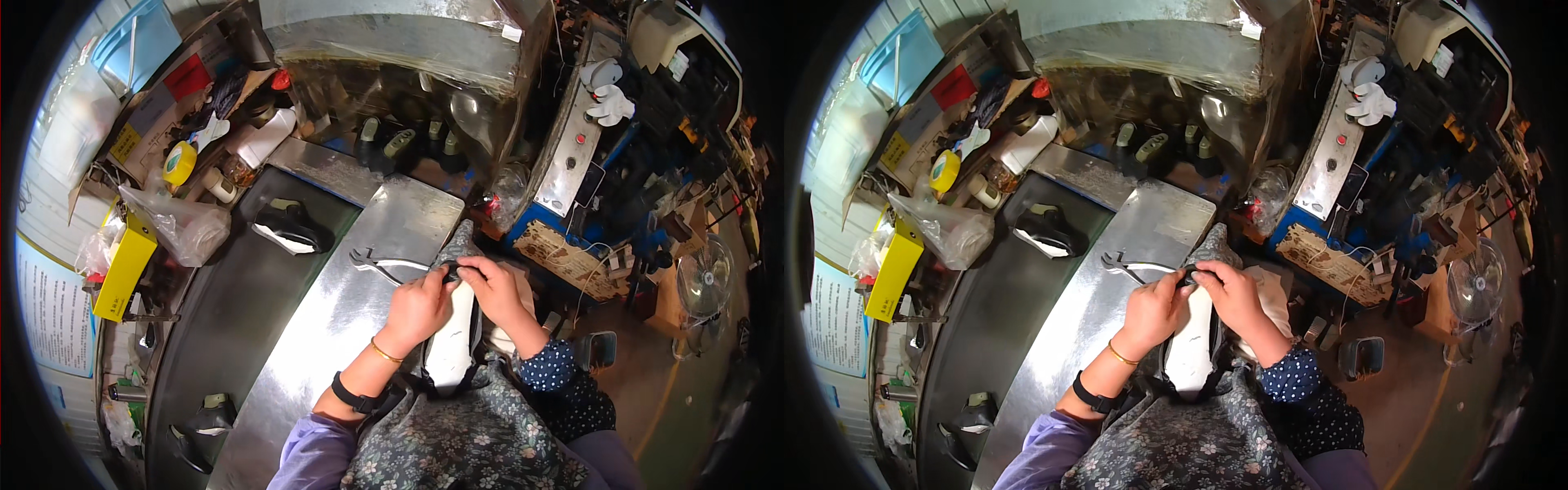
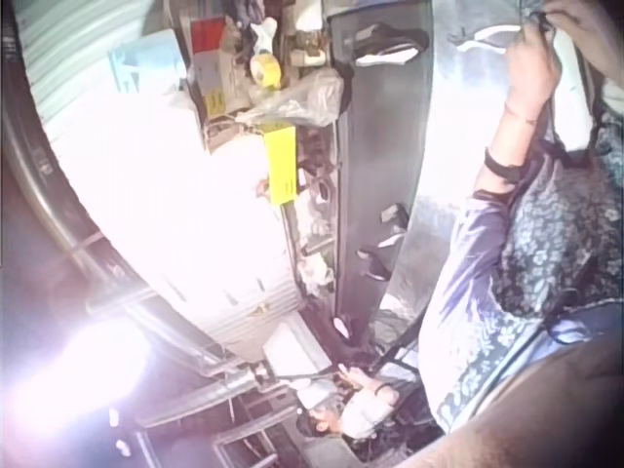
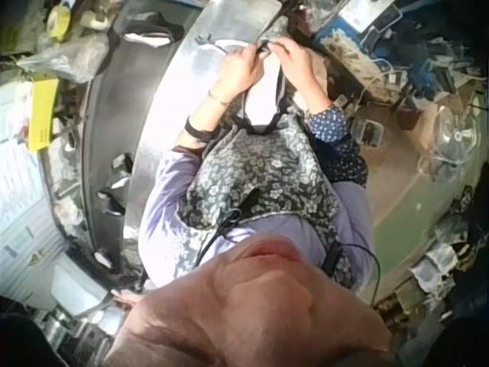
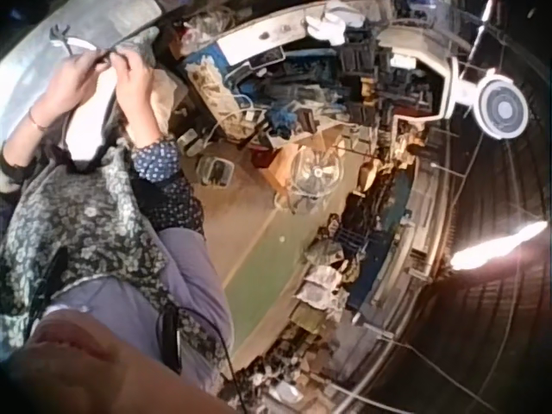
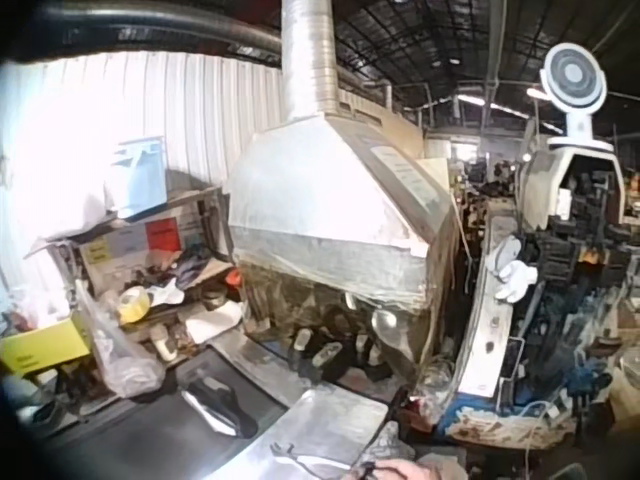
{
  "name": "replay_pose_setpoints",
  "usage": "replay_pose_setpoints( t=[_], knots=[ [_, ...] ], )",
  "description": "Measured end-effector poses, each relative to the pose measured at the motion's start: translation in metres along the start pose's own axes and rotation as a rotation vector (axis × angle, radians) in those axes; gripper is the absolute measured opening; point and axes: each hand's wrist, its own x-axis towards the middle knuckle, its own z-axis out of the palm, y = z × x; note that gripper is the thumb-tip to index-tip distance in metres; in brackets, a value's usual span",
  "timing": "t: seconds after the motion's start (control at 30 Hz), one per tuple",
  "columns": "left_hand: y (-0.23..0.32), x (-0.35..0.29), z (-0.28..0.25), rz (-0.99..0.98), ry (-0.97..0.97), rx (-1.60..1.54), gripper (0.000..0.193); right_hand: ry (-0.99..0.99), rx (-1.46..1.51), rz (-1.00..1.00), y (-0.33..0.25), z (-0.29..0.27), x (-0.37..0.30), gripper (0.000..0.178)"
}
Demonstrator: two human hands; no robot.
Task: The person is seen working at a shoe manufacturing station, handling shoe lasts and uppers, and positioning them on a conveyor or machine.
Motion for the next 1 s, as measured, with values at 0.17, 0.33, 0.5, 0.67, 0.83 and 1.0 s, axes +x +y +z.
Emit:
replay_pose_setpoints(
  t=[0.17, 0.33, 0.5, 0.67, 0.83, 1.0],
  knots=[
    [-0.006, -0.001, 0.013, -0.124, 0.168, 0.071, 0.009, -0.036, -0.077, 0.021, -0.003, 0.004, -0.002, 0.036],
    [-0.017, -0.003, 0.02, -0.305, 0.235, -0.076, 0.021, -0.119, -0.064, 0.055, -0.006, -0.005, 0.006, 0.036],
    [-0.039, -0.012, 0.007, -0.543, 0.18, -0.505, 0.02, -0.286, 0.14, 0.101, -0.003, 0.009, 0.015, 0.033],
    [-0.008, 0.011, -0.01, 0.02, 0.085, -0.171, 0.031, -0.195, 0.022, 0.007, 0.014, -0.003, 0.01, 0.03],
    [-0.014, 0.002, -0.014, -0.06, 0.133, 0.078, 0.018, -0.257, -0.185, -0.103, -0.012, 0.013, 0.012, 0.031],
    [-0.014, 0.004, 0.01, -0.363, 0.341, -0.126, 0.016, -0.178, -0.215, -0.132, -0.015, 0.015, 0.006, 0.032]
  ],
)
